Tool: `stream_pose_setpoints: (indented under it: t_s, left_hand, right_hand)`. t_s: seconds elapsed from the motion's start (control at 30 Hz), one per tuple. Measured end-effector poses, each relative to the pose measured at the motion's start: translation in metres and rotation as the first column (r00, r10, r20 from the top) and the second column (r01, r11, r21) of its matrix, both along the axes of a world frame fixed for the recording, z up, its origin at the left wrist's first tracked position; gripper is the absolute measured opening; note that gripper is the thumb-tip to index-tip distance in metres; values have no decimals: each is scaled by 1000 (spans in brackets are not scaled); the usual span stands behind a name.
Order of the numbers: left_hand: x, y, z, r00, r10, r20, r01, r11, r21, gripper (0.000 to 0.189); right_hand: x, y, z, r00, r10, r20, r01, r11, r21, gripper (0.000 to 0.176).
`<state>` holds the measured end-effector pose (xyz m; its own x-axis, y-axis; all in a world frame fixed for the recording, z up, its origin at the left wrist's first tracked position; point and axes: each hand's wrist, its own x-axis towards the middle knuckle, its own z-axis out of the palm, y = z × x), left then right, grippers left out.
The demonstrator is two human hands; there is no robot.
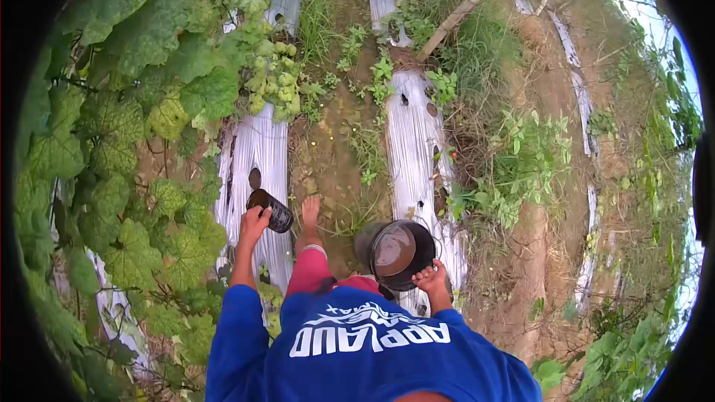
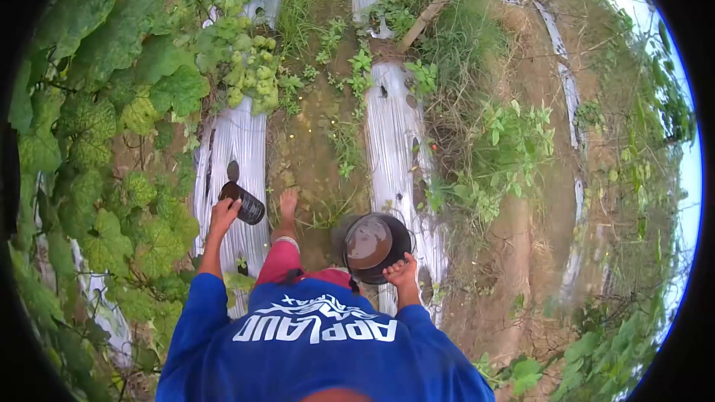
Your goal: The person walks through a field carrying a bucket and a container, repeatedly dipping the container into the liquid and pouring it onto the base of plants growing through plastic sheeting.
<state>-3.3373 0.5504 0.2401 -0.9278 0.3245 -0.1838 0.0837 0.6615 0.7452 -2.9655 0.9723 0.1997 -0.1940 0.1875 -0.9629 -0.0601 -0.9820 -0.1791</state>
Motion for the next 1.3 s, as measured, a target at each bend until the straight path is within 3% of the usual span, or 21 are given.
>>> stream_pose_setpoints:
  t_s: [0.13,0.23,0.3,0.4,0.47,0.57,0.6,0.63,0.7,0.73,0.83,0.93,1.07,1.23,1.3]
  left_hand:
    - [-106,24,-31,997,-1,80,8,997,-79,41]
    - [-182,70,-18,990,-99,99,114,982,-153,42]
    - [-239,106,-2,969,-142,203,180,966,-187,41]
    - [-317,153,0,966,-149,210,173,980,-102,41]
    - [-367,181,-16,976,-199,85,198,980,20,41]
    - [-445,211,-40,980,-197,29,196,980,33,41]
    - [-468,224,-33,987,-122,107,124,992,-15,43]
    - [-490,236,-17,989,-109,104,103,993,59,45]
    - [-538,244,-72,995,-2,-96,14,993,120,46]
    - [-559,252,-67,996,-12,-88,21,995,102,46]
    - [-621,292,-29,997,-70,42,73,995,-73,44]
    - [-669,348,6,990,-138,38,140,989,-45,42]
    - [-724,435,17,950,-306,64,308,951,-12,37]
    - [-769,539,12,787,-616,-17,616,787,-3,32]
    - [-780,574,4,690,-724,2,724,690,6,30]
  right_hand:
    - [-101,2,-11,999,-5,49,5,1000,-12,48]
    - [-193,36,2,997,-21,67,21,1000,2,47]
    - [-227,44,4,996,-55,71,55,998,-2,46]
    - [-279,59,-3,993,-78,84,83,995,-58,47]
    - [-316,68,-15,990,-96,104,102,993,-54,47]
    - [-383,95,-41,984,-106,140,117,991,-70,47]
    - [-407,108,-54,984,-118,132,128,989,-75,47]
    - [-414,115,-53,980,-129,153,144,985,-97,48]
    - [-452,129,-77,969,-149,198,185,967,-177,54]
    - [-471,137,-83,962,-180,207,215,963,-165,56]
    - [-543,165,-68,951,-193,242,236,957,-167,59]
    - [-582,179,-72,966,-185,180,204,974,-97,61]
    - [-643,203,-78,985,-122,120,126,992,-29,59]
    - [-741,233,-82,982,-119,149,116,993,27,57]
    - [-773,243,-81,991,-119,69,106,980,165,56]
